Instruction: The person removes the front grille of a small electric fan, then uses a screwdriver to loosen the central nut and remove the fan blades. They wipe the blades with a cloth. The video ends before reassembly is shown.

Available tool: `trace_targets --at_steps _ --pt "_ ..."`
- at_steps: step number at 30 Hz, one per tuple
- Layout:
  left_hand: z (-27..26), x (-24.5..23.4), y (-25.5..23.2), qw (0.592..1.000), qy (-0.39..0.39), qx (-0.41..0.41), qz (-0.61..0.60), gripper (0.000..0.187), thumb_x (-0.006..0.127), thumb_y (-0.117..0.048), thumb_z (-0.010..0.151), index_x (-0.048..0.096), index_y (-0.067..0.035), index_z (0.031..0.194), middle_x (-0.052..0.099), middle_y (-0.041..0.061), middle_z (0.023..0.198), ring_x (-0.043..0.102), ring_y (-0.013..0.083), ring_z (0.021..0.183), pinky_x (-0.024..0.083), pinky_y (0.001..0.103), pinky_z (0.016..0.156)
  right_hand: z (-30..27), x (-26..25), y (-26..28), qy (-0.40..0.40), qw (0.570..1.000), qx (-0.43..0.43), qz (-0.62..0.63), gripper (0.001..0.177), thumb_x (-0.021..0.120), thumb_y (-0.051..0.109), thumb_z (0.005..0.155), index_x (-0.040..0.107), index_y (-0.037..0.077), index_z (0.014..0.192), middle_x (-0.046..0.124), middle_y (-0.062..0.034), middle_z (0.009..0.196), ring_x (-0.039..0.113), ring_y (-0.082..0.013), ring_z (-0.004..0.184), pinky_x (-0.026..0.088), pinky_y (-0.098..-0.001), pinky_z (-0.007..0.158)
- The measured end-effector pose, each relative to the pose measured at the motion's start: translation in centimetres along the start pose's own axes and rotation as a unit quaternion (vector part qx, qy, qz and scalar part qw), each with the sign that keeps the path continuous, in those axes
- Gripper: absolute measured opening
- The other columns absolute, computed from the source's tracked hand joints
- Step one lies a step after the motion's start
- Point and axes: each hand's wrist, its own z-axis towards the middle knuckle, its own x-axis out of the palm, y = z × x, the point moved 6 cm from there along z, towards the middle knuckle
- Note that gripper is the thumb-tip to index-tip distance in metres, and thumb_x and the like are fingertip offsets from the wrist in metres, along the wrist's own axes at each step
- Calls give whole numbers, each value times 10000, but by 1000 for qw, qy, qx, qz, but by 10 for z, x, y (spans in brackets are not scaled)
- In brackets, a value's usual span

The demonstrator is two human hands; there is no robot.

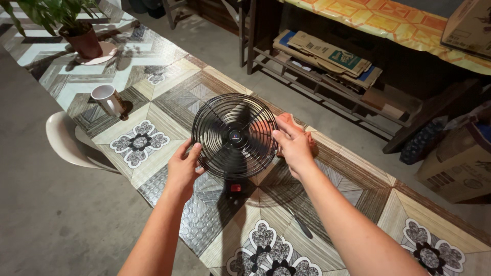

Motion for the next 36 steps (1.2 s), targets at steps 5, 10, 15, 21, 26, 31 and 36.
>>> trace_targets --at_steps 5,10,15,21,26,31,36 --pt "9 -2 0 1000 5 7 7 472 645 -276 968 590 -136 1415 680 -39 1130 638 90 914 515 349 723 -11 2 9 -17 999 -29 -26 483 682 88 935 603 59 1411 647 -78 1397 632 -134 1230 515 -228 993" --pt "28 -2 -2 1000 16 2 22 459 630 -258 986 589 -153 1431 673 -2 1122 629 117 858 536 343 707 -33 4 6 -45 999 27 -9 476 683 102 924 620 91 1396 725 -46 1174 640 -72 873 502 -225 669" --pt "49 -1 -7 997 23 -3 71 435 591 -253 1006 597 -152 1429 677 5 1154 636 128 862 562 346 721 -53 10 10 -65 998 6 -9 459 706 109 915 617 75 1364 719 -37 1105 624 -70 824 497 -228 646" --pt "76 2 -11 992 50 -6 112 446 571 -252 1012 577 -175 1451 678 20 1152 626 138 897 552 337 736 -76 20 6 -119 993 -15 -10 426 728 67 885 617 51 1295 727 -75 1101 657 -117 867 539 -260 731" --pt "88 9 -14 988 74 52 126 429 589 -235 1019 608 -140 1437 711 39 1151 632 126 962 536 284 814 -93 31 8 -154 986 -64 -17 433 747 33 868 604 24 1277 698 -108 1117 700 -158 982 586 -294 866" --pt "76 5 -13 992 67 38 98 499 593 -238 1010 537 -146 1497 672 70 1233 627 162 979 534 329 815 -91 25 4 -132 988 -67 -33 443 735 51 872 599 22 1293 697 -107 1161 694 -154 978 569 -283 849" --pt "25 -17 22 997 -8 -25 -70 616 594 -261 947 368 -136 1506 641 81 1299 683 220 943 542 375 816 -93 -33 -50 -138 988 22 -66 353 636 176 947 597 56 1278 724 -98 1102 742 -198 883 592 -305 765"
